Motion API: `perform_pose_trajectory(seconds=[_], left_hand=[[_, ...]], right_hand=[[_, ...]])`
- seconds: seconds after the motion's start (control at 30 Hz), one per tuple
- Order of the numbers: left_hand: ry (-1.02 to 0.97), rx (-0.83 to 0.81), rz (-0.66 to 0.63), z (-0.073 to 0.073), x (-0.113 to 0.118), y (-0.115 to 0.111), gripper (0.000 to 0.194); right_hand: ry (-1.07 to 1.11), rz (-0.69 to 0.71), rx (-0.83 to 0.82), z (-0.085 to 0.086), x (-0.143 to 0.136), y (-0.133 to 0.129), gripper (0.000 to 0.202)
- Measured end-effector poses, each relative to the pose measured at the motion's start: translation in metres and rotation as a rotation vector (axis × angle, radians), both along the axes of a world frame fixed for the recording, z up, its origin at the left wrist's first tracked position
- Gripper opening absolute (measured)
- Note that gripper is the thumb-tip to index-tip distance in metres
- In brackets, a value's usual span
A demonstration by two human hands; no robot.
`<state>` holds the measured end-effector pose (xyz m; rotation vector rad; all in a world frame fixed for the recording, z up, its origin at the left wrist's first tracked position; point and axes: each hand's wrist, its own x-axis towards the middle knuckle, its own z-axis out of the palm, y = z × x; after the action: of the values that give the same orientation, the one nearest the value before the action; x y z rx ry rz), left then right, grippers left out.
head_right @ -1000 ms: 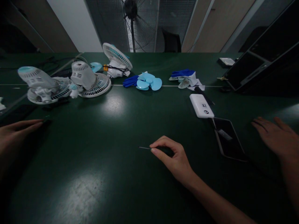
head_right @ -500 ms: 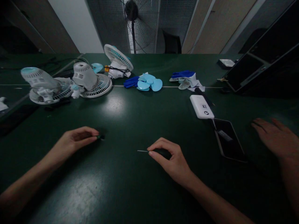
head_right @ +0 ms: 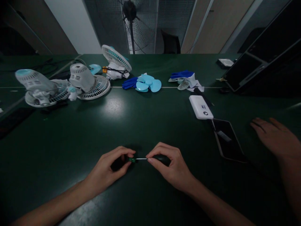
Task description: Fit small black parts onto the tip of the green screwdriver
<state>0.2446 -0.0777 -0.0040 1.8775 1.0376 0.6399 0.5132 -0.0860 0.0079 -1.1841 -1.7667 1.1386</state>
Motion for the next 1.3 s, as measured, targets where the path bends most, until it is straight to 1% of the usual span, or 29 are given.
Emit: perform_pose_trajectory(seconds=[0.2, 0.37, 0.43, 0.57, 0.7, 0.8, 0.9, 0.93, 0.97, 1.0, 1.03, 1.1, 1.17, 1.2, 1.27, 1.3], left_hand=[[0.001, 0.042, -0.015, -0.003, 0.001, 0.000, 0.040], [0.002, 0.048, -0.022, -0.003, 0.001, 0.001, 0.042], [-0.002, 0.042, -0.028, -0.003, 0.001, 0.000, 0.042], [0.013, 0.024, -0.033, -0.001, 0.001, 0.001, 0.039], [0.030, 0.057, -0.045, -0.001, 0.000, 0.001, 0.035], [0.043, 0.098, -0.120, -0.003, -0.004, -0.006, 0.035], [0.076, 0.156, -0.237, -0.005, -0.017, -0.011, 0.043], [0.105, 0.176, -0.252, -0.006, -0.026, -0.009, 0.045], [0.145, 0.196, -0.239, -0.005, -0.036, -0.004, 0.046], [0.196, 0.213, -0.195, -0.005, -0.050, 0.004, 0.045], [0.246, 0.237, -0.114, -0.003, -0.067, 0.015, 0.042], [0.368, 0.259, 0.124, 0.000, -0.110, 0.041, 0.032], [0.465, 0.267, 0.357, 0.005, -0.161, 0.065, 0.035], [0.511, 0.245, 0.457, 0.008, -0.186, 0.074, 0.039], [0.569, 0.209, 0.678, 0.014, -0.230, 0.084, 0.045], [0.582, 0.190, 0.762, 0.017, -0.246, 0.084, 0.046]], right_hand=[[-0.037, 0.014, -0.014, 0.003, -0.001, -0.001, 0.008], [-0.054, 0.030, -0.031, 0.001, -0.004, -0.001, 0.008], [-0.009, 0.031, -0.048, 0.000, -0.005, 0.000, 0.008], [0.155, -0.016, -0.092, -0.001, -0.007, 0.000, 0.007], [0.148, -0.013, -0.071, -0.002, -0.006, -0.001, 0.007], [0.130, -0.043, -0.060, -0.002, -0.004, -0.001, 0.007], [0.123, -0.072, -0.097, -0.001, -0.003, 0.000, 0.009], [0.120, -0.071, -0.105, -0.001, -0.002, 0.000, 0.009], [0.117, -0.067, -0.110, 0.000, -0.002, 0.000, 0.009], [0.114, -0.060, -0.113, 0.000, -0.002, 0.000, 0.009], [0.112, -0.057, -0.118, 0.000, -0.002, 0.000, 0.009], [0.120, -0.060, -0.136, -0.001, -0.001, 0.000, 0.009], [0.132, -0.064, -0.157, -0.001, -0.001, 0.000, 0.009], [0.136, -0.064, -0.164, -0.002, -0.001, 0.000, 0.009], [0.137, -0.058, -0.174, -0.002, -0.001, -0.001, 0.009], [0.135, -0.054, -0.177, -0.002, -0.001, -0.001, 0.009]])
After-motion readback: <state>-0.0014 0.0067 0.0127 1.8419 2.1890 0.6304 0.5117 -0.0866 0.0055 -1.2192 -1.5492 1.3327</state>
